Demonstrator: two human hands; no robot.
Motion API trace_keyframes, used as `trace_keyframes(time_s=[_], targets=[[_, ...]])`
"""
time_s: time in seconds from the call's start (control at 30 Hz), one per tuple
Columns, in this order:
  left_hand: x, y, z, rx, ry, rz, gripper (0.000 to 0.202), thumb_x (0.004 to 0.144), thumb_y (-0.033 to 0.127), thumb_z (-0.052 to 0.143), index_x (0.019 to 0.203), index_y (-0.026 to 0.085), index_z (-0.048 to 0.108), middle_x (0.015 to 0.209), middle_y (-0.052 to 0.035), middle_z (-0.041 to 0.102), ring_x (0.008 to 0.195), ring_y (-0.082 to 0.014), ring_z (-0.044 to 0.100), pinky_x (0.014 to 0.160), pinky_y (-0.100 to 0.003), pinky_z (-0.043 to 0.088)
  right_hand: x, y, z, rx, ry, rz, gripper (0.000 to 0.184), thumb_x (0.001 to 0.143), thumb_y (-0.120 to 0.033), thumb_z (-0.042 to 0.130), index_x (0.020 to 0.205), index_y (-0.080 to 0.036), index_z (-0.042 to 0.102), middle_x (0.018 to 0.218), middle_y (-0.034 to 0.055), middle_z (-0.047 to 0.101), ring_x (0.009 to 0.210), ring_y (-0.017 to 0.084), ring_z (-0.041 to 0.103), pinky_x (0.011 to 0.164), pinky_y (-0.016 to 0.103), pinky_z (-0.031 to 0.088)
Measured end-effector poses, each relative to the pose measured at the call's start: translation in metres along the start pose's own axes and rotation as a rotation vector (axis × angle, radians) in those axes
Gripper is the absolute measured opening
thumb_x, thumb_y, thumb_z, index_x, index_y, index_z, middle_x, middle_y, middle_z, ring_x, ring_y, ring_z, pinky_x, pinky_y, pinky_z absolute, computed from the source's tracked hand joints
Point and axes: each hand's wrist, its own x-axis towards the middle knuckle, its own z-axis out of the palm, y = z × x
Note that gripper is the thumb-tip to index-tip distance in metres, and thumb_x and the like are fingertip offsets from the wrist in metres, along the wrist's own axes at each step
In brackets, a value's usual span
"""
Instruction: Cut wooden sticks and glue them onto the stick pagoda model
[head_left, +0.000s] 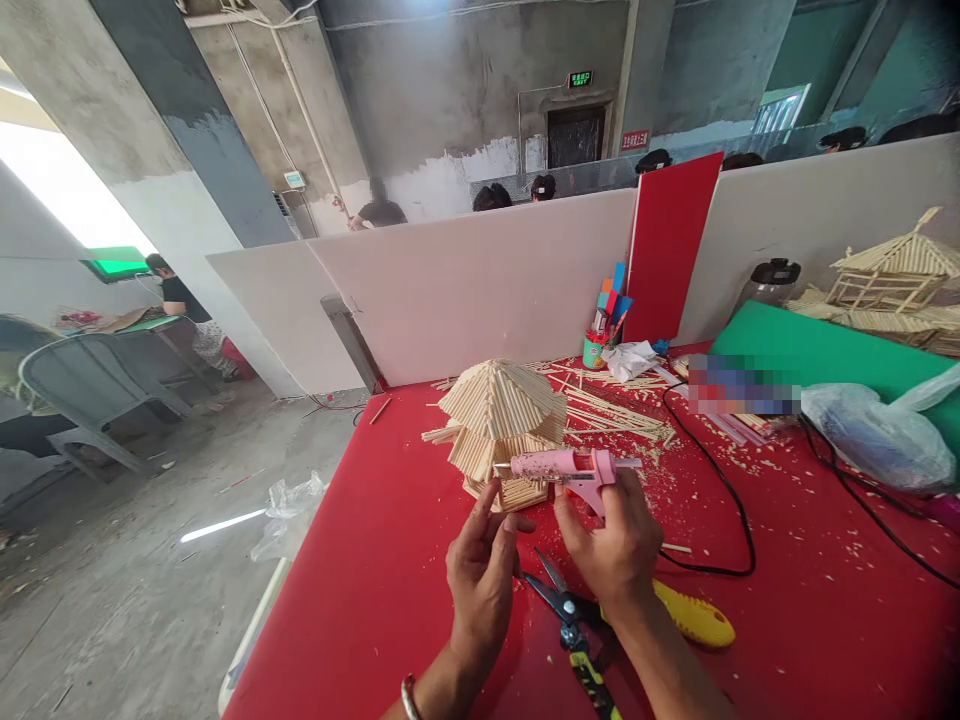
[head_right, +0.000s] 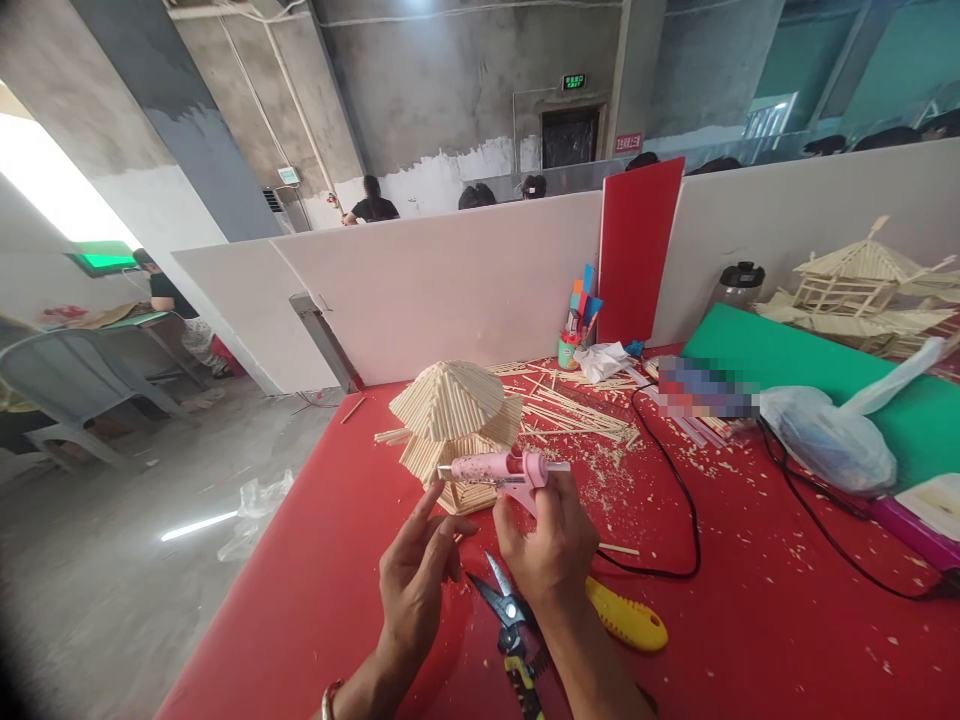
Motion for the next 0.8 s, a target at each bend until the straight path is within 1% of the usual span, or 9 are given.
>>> trace_keyframes(time_s=[0.27,0.47,0.8], targets=[[0.0002,0.0014,-0.0003,-0.005,-0.004,0.009,0.064,0.082,0.042,0.068,0.137,0.013,0.055,0.072,-0.0055,0.07,0.045,-0.007,0.043,0.044,-0.021,0.043,0.0012,-0.0003,-0.0006,-0.001,-0.002,-0.006,0.029,0.084,-0.036,0.06,0.106,-0.017,0.057,0.089,0.0092,0.064,0.073,0.02,0.063,0.058,0.027,0.049],[0.0001,0.0037,0.0015,0.004,0.003,0.0,0.063,0.082,0.042,0.069,0.136,0.013,0.056,0.072,-0.0057,0.07,0.044,-0.007,0.043,0.044,-0.021,0.043,0.0006,0.0,-0.0003,0.0,-0.011,0.002,0.034,0.085,-0.037,0.06,0.111,-0.016,0.055,0.09,0.01,0.064,0.074,0.021,0.064,0.059,0.028,0.049],[0.0009,0.0015,0.0006,0.001,0.008,0.001,0.065,0.08,0.044,0.069,0.136,0.013,0.057,0.071,-0.0052,0.07,0.044,-0.0069,0.043,0.043,-0.021,0.043,0.0012,0.0001,-0.0004,0.006,-0.005,-0.001,0.031,0.085,-0.037,0.06,0.109,-0.017,0.056,0.09,0.009,0.064,0.074,0.02,0.063,0.058,0.027,0.049]])
